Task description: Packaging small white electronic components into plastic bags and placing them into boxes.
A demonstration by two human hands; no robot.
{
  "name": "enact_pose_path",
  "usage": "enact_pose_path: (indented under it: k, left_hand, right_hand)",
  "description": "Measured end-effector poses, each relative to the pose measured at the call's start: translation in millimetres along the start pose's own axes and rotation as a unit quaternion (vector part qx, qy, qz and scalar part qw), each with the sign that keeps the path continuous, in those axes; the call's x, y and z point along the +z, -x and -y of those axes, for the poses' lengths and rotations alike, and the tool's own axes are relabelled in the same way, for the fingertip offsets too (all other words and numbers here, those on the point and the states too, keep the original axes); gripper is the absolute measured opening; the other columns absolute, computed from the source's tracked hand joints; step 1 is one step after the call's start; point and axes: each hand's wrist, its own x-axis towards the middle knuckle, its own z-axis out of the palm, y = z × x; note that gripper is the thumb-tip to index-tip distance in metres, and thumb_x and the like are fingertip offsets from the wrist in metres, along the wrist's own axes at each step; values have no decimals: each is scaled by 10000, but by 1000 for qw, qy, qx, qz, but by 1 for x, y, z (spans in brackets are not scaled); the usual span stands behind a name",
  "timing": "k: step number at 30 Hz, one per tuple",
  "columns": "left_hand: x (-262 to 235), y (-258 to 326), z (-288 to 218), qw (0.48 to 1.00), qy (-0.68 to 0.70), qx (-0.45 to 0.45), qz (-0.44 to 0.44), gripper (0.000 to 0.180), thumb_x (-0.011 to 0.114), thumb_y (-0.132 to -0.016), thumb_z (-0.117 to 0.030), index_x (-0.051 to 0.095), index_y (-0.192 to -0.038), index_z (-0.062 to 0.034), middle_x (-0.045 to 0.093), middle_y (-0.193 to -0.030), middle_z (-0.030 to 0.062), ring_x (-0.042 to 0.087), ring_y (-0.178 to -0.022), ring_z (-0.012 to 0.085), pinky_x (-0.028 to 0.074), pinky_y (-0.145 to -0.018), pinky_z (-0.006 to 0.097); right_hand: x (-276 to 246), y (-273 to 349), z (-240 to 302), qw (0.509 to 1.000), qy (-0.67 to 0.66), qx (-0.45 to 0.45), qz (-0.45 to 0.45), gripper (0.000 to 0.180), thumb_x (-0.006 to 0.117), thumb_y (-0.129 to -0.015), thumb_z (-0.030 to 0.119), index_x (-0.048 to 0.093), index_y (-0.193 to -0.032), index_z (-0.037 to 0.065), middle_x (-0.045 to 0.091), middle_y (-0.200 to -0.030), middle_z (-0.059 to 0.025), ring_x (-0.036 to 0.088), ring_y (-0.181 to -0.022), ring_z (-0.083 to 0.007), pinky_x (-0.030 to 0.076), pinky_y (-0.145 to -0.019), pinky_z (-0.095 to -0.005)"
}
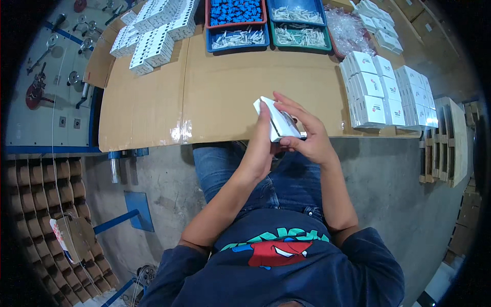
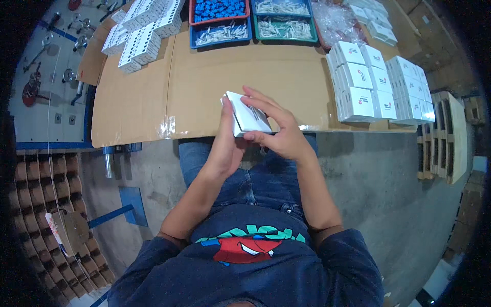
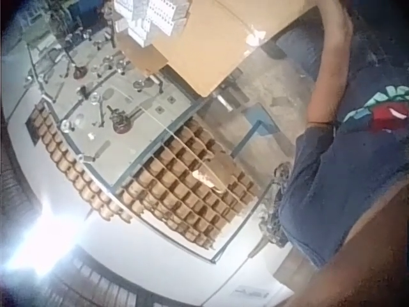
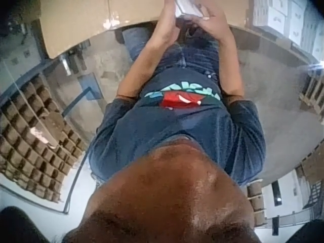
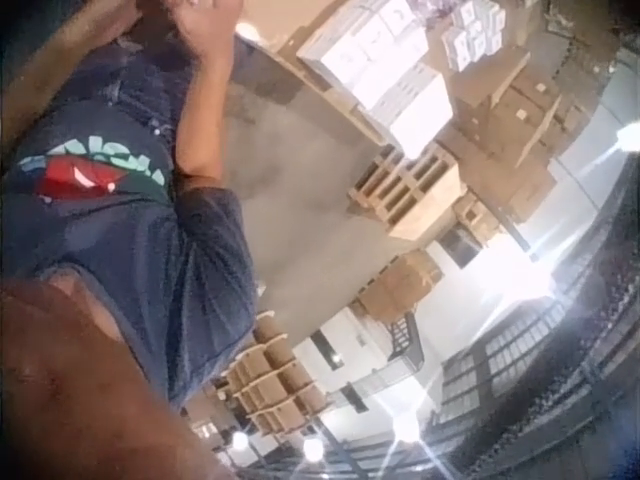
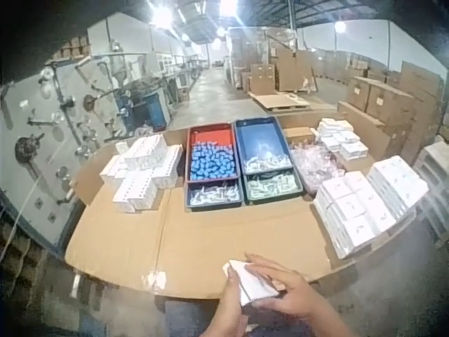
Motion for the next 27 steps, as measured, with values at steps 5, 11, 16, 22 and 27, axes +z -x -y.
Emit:
enact_pose_path:
  k: [5,11,16,22,27]
  left_hand:
    - [10,8,4,999,1,-43,14,777,321,-994,-727,416,-1448,-104,602,-1252,107,617,-1135,206,504,-954,356]
    - [19,14,13,999,28,-7,-21,709,314,-1021,-683,420,-1429,-113,584,-1230,76,611,-1110,178,505,-942,350]
    - [15,16,24,999,20,39,-9,650,312,-1046,-638,446,-1401,-111,590,-1174,54,605,-1077,149,504,-935,343]
    - [15,12,33,997,5,72,-31,592,342,-1063,-589,478,-1363,-97,609,-1137,39,615,-1029,127,507,-879,318]
    - [18,12,30,997,8,74,-10,550,344,-1079,-541,485,-1353,-85,624,-1124,40,622,-1022,124,510,-891,316]
  right_hand:
    - [3,0,6,999,22,-40,-25,726,738,-863,436,536,-1433,34,461,-1524,-206,472,-1391,-331,396,-1107,-445]
    - [12,0,2,993,58,-98,-38,751,555,-953,589,522,-1434,12,523,-1386,-257,532,-1286,-396,435,-1051,-446]
    - [12,2,-6,983,52,-170,-39,739,463,-994,596,556,-1391,-21,524,-1361,-287,562,-1237,-421,455,-1021,-445]
    - [18,3,-10,983,15,-170,-68,721,418,-1020,581,583,-1357,-35,548,-1333,-304,596,-1195,-422,476,-992,-439]
    - [17,3,-6,985,14,-154,-78,750,393,-1021,602,582,-1356,-41,562,-1320,-318,606,-1192,-416,482,-986,-437]
